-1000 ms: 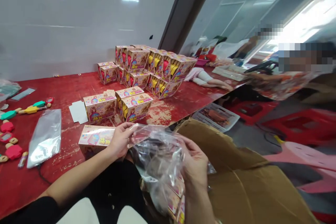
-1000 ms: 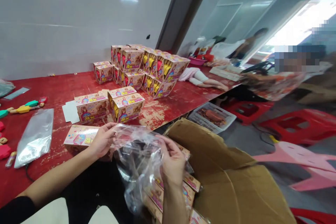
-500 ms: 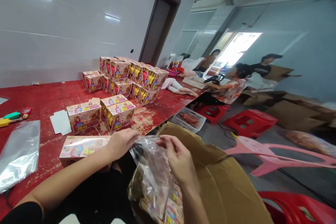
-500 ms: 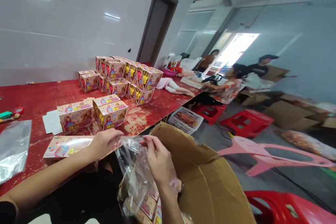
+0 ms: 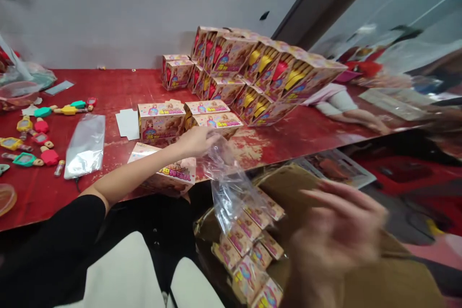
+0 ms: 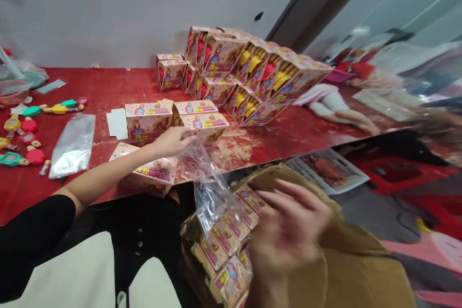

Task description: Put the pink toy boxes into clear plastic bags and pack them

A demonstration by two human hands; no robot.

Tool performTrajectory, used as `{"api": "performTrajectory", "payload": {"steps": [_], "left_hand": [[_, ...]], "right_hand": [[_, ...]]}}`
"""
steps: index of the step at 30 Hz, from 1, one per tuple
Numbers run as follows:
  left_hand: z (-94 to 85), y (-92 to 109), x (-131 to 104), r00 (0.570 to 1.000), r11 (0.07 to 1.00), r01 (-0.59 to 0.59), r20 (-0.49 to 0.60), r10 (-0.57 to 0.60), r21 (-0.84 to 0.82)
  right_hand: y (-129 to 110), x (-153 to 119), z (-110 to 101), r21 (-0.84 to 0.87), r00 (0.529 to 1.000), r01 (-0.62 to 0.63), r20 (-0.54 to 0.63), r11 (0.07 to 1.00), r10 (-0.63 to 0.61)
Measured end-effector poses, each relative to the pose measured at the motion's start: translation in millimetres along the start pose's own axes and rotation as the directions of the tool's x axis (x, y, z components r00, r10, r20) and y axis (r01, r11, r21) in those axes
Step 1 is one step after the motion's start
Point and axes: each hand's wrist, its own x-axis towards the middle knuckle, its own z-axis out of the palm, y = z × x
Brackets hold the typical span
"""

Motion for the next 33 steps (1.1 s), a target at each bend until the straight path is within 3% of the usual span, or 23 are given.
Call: {"api": "performTrajectory", "payload": {"steps": [1,3,5,7,9,10,11,13,14,15,17,19,20,23,25,26,28,31,32,33], "left_hand": [[3.2,3.4,0.2,0.998,0.998,-0.052,0.045,0.053,-0.026],[3.9,11.8,-3.1,0.98,0.978,-0.169,0.089,0.18,-0.119],[-6.8,16.7,-10.0,0.939,0.928,-0.28,0.129,0.318,-0.246],[-26.8,13.4,-17.5,0.855,0.865,-0.357,0.249,0.454,-0.352],[-50.2,1.1,-21.7,0.795,0.868,-0.4,0.36,0.489,-0.294],[-61.2,-7.4,-21.5,0.808,0.888,-0.42,0.369,0.459,-0.186],[-71.3,-16.5,-19.1,0.847,0.902,-0.429,0.329,0.417,-0.038],[-88.5,-34.6,-7.9,0.922,0.885,-0.387,0.122,0.367,0.258],[-95.7,-43.1,0.5,0.925,0.862,-0.356,0.005,0.38,0.36],[-102.4,-51.7,10.2,0.905,0.84,-0.334,-0.103,0.412,0.428],[-113.2,-72.2,29.2,0.82,0.807,-0.296,-0.298,0.489,0.511],[-118.8,-102.6,39.6,0.742,0.783,-0.263,-0.401,0.537,0.563],[-118.8,-122.5,38.8,0.733,0.775,-0.257,-0.407,0.545,0.577],[-104.9,-192.1,7.2,0.799,0.752,-0.363,-0.231,0.555,0.55],[-86.5,-232.9,-32.2,0.808,0.746,-0.462,-0.119,0.577,0.479],[-76.1,-247.5,-53.9,0.799,0.761,-0.469,-0.151,0.581,0.448],[-55.7,-262.9,-95.6,0.762,0.811,-0.443,-0.317,0.565,0.382],[-33.1,-257.8,-145.0,0.655,0.877,-0.41,-0.589,0.474,0.251],[-28.7,-252.6,-157.7,0.651,0.891,-0.408,-0.621,0.436,0.198],[-25.9,-247.5,-169.0,0.675,0.904,-0.401,-0.62,0.4,0.147]], "right_hand": [[-12.4,-2.9,10.3,-0.082,0.972,0.166,0.183,0.983,-0.149],[-17.5,-3.1,30.0,-0.244,0.891,0.348,0.385,0.905,-0.239],[5.8,3.7,39.9,-0.401,0.879,0.353,0.45,0.845,-0.154],[42.7,15.5,36.4,-0.491,0.838,0.348,0.545,0.799,-0.03],[72.0,31.0,24.3,-0.543,0.763,0.396,0.643,0.74,0.064],[79.2,40.1,18.0,-0.556,0.749,0.413,0.658,0.721,0.079],[80.7,49.9,13.0,-0.564,0.762,0.411,0.644,0.716,0.07],[70.2,71.7,10.9,-0.57,0.842,0.36,0.54,0.739,0.006],[61.4,82.8,15.0,-0.564,0.883,0.331,0.468,0.756,-0.037],[53.1,93.1,22.8,-0.558,0.918,0.309,0.387,0.771,-0.087],[44.7,106.6,49.4,-0.549,0.965,0.261,0.178,0.794,-0.194],[51.9,102.3,86.2,-0.498,0.961,0.254,0.031,0.829,-0.276],[60.1,91.5,105.9,-0.468,0.951,0.279,0.013,0.839,-0.309],[87.2,31.3,154.8,-0.32,0.875,0.473,0.274,0.821,-0.398],[96.5,-16.4,169.0,-0.187,0.83,0.527,0.323,0.829,-0.454],[97.2,-37.3,169.7,-0.113,0.815,0.546,0.301,0.83,-0.495],[91.4,-68.2,161.5,0.023,0.812,0.547,0.226,0.837,-0.538],[73.0,-89.8,139.3,0.169,0.869,0.438,0.174,0.883,-0.464],[67.1,-93.8,132.1,0.19,0.899,0.363,0.184,0.912,-0.396],[62.3,-97.6,125.6,0.198,0.923,0.291,0.198,0.936,-0.328]]}}
